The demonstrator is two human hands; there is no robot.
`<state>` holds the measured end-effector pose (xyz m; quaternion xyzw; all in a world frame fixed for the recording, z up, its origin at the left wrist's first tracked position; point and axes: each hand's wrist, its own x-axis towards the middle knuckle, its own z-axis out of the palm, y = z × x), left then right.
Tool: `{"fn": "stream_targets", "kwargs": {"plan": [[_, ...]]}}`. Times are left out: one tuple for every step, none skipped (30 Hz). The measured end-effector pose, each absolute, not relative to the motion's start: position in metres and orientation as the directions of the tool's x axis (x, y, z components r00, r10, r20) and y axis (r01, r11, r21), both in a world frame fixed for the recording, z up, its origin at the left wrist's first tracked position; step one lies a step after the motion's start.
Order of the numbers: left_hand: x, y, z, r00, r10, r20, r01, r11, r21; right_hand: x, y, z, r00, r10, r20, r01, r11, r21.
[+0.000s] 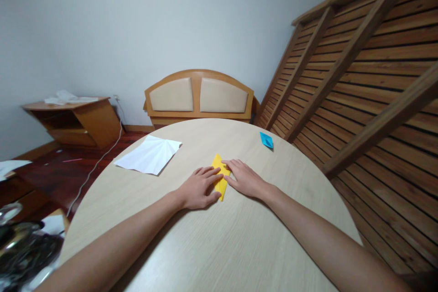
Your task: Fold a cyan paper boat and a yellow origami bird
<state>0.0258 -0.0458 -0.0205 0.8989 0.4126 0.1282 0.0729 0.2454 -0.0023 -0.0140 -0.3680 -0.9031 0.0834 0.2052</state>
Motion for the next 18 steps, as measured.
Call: {"fn": "stream_targets", "kwargs": {"plan": [[0.0257,-0.0457,-0.0207,0.630,0.758,0.169,0.722,-0.651,0.232,0.2453,-0.0023,-0.0145,-0.643,0.701,0.307,0.633,0.713,-0.302],[0.0256,-0.0455,-0.0210,0.632,0.756,0.170,0.720,-0.654,0.230,0.2455,-0.0024,-0.0150,-0.644,0.703,0.302,0.636,0.711,-0.301],[0.0255,-0.0455,-0.0211,0.634,0.754,0.173,0.719,-0.657,0.228,0.2460,-0.0024,-0.0153,-0.646,0.704,0.295,0.637,0.710,-0.300],[0.0254,-0.0454,-0.0210,0.636,0.751,0.177,0.716,-0.660,0.227,0.2467,-0.0027,-0.0154,-0.652,0.702,0.286,0.635,0.712,-0.301],[0.0254,-0.0454,-0.0208,0.638,0.748,0.181,0.714,-0.663,0.225,0.2476,-0.0030,-0.0153,-0.662,0.697,0.274,0.629,0.716,-0.303],[0.0254,-0.0455,-0.0205,0.641,0.745,0.184,0.711,-0.667,0.222,0.2486,-0.0035,-0.0149,-0.675,0.691,0.260,0.620,0.722,-0.307],[0.0254,-0.0456,-0.0200,0.644,0.742,0.186,0.709,-0.670,0.218,0.2495,-0.0042,-0.0144,-0.687,0.684,0.245,0.611,0.727,-0.314],[0.0254,-0.0457,-0.0195,0.647,0.739,0.187,0.708,-0.673,0.215,0.2502,-0.0049,-0.0138,-0.698,0.678,0.230,0.602,0.730,-0.323],[0.0254,-0.0458,-0.0190,0.649,0.738,0.186,0.707,-0.675,0.212,0.2508,-0.0056,-0.0132,-0.706,0.674,0.216,0.596,0.731,-0.333],[0.0255,-0.0459,-0.0186,0.649,0.738,0.184,0.708,-0.674,0.210,0.2512,-0.0062,-0.0126,-0.711,0.673,0.203,0.592,0.729,-0.343],[0.0255,-0.0459,-0.0182,0.648,0.740,0.181,0.710,-0.673,0.208,0.2514,-0.0068,-0.0123,-0.715,0.672,0.192,0.590,0.728,-0.350],[0.0255,-0.0460,-0.0179,0.647,0.742,0.178,0.713,-0.671,0.206,0.2515,-0.0072,-0.0121,-0.720,0.670,0.180,0.588,0.727,-0.356],[0.0255,-0.0460,-0.0178,0.645,0.744,0.174,0.716,-0.668,0.203,0.2516,-0.0074,-0.0121,-0.725,0.667,0.168,0.585,0.727,-0.360],[0.0255,-0.0459,-0.0178,0.644,0.746,0.170,0.719,-0.666,0.200,0.2516,-0.0075,-0.0123,-0.731,0.664,0.156,0.583,0.726,-0.364],[0.0254,-0.0459,-0.0179,0.642,0.748,0.167,0.722,-0.664,0.197,0.2517,-0.0075,-0.0127,-0.736,0.661,0.145,0.580,0.726,-0.368],[0.0254,-0.0458,-0.0181,0.641,0.750,0.165,0.724,-0.662,0.196,0.2518,-0.0074,-0.0131,-0.741,0.658,0.134,0.578,0.726,-0.372],[0.0254,-0.0457,-0.0185,0.640,0.751,0.165,0.724,-0.661,0.197,0.2518,-0.0074,-0.0136,-0.744,0.656,0.126,0.576,0.726,-0.377],[0.0253,-0.0456,-0.0189,0.639,0.750,0.169,0.723,-0.661,0.200,0.2519,-0.0074,-0.0140,-0.747,0.654,0.118,0.574,0.725,-0.380]]}}
